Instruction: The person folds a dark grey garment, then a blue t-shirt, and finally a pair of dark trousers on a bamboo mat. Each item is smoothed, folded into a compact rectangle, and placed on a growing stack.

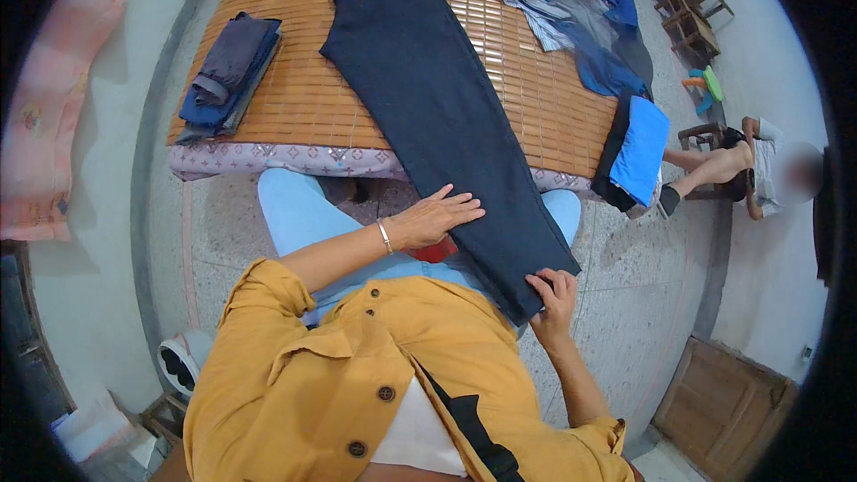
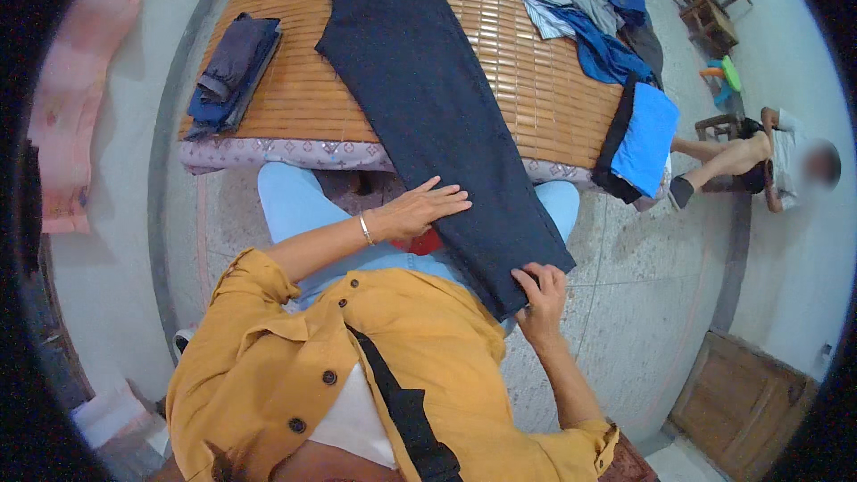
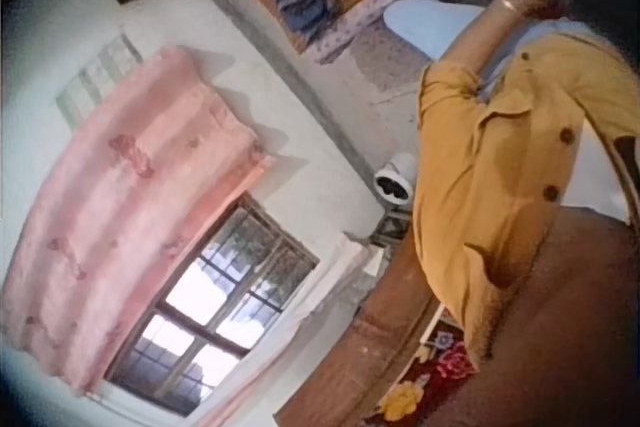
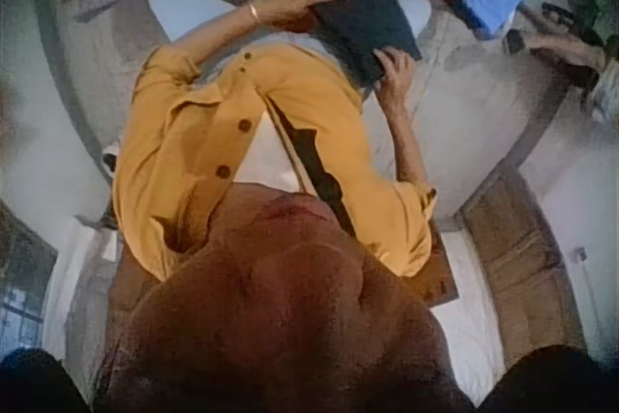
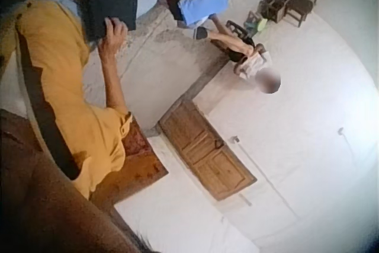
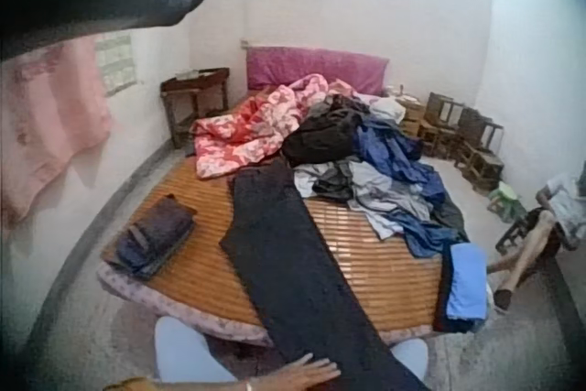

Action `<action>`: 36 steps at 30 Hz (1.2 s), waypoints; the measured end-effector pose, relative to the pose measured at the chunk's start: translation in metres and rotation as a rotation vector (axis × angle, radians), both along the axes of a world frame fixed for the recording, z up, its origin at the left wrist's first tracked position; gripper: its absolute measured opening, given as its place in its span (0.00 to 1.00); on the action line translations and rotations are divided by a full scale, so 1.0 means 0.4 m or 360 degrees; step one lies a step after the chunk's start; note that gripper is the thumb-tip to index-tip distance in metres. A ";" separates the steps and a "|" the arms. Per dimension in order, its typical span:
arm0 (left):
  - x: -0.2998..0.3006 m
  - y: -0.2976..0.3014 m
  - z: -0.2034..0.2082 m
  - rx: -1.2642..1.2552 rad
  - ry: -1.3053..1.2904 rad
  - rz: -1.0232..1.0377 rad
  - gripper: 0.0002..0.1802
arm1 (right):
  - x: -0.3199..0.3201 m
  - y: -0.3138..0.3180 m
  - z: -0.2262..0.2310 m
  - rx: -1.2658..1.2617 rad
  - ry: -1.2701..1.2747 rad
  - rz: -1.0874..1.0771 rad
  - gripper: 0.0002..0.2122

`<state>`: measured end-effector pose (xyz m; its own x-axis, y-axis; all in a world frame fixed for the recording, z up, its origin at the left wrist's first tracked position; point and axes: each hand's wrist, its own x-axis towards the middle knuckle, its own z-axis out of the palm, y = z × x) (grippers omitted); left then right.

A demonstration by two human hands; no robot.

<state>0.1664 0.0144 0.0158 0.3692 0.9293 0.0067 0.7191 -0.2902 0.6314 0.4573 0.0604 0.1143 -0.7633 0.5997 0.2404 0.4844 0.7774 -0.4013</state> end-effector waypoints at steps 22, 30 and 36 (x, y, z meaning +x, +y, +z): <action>0.071 -0.008 0.070 0.0034 -0.0098 -0.0021 0.41 | -0.030 0.010 0.145 -0.0388 0.0870 -0.0792 0.09; -0.006 0.041 0.014 0.0189 0.0113 0.0385 0.43 | -0.035 0.015 0.143 -0.0008 0.1288 -0.0990 0.13; 0.050 0.015 0.035 0.0245 -0.0134 0.0197 0.34 | 0.000 0.041 0.182 0.0908 0.1022 -0.0801 0.14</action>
